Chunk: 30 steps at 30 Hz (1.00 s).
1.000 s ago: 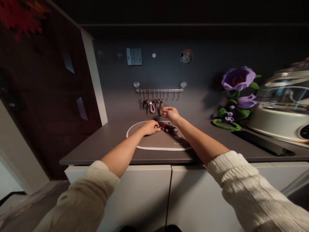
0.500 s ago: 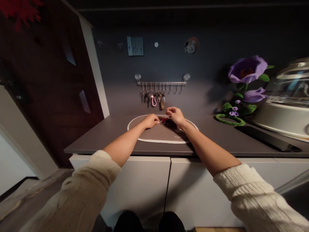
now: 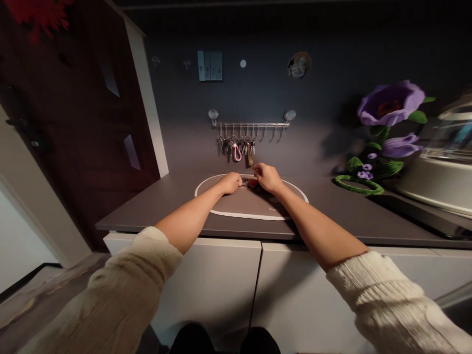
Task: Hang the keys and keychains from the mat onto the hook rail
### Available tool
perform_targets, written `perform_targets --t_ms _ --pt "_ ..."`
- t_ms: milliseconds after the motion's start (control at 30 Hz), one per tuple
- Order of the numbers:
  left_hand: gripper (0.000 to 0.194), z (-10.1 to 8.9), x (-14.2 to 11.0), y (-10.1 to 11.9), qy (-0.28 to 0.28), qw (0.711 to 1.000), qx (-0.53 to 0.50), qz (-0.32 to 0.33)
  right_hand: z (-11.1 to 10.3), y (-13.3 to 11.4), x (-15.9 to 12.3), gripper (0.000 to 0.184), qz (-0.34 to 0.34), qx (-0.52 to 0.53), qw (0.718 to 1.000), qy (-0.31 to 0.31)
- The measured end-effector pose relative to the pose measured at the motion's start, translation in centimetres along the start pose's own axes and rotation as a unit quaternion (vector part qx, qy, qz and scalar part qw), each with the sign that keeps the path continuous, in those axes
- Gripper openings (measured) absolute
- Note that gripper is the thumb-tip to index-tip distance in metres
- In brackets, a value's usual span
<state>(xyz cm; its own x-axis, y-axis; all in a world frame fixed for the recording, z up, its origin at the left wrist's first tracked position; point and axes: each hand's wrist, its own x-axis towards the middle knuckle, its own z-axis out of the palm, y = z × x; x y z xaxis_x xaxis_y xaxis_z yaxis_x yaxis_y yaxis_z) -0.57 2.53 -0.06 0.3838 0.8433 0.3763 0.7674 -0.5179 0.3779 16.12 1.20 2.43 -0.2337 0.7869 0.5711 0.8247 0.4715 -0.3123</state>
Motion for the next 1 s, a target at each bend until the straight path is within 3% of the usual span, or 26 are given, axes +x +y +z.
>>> perform_targets --t_ms 267,833,1000 --pt "0.017 -1.5 -0.1 0.0 0.100 0.992 0.072 -0.012 -0.4 -0.3 -0.1 0.026 -0.009 -0.034 0.999 -0.012" --pt "0.016 -3.7 -0.4 1.3 0.266 0.963 0.027 -0.015 0.0 -0.7 -0.4 0.022 -0.035 0.040 0.998 -0.024" --pt "0.015 -4.1 -0.4 1.6 0.297 0.955 0.012 -0.014 -0.1 -1.0 -0.4 0.023 -0.059 0.072 0.996 0.000"
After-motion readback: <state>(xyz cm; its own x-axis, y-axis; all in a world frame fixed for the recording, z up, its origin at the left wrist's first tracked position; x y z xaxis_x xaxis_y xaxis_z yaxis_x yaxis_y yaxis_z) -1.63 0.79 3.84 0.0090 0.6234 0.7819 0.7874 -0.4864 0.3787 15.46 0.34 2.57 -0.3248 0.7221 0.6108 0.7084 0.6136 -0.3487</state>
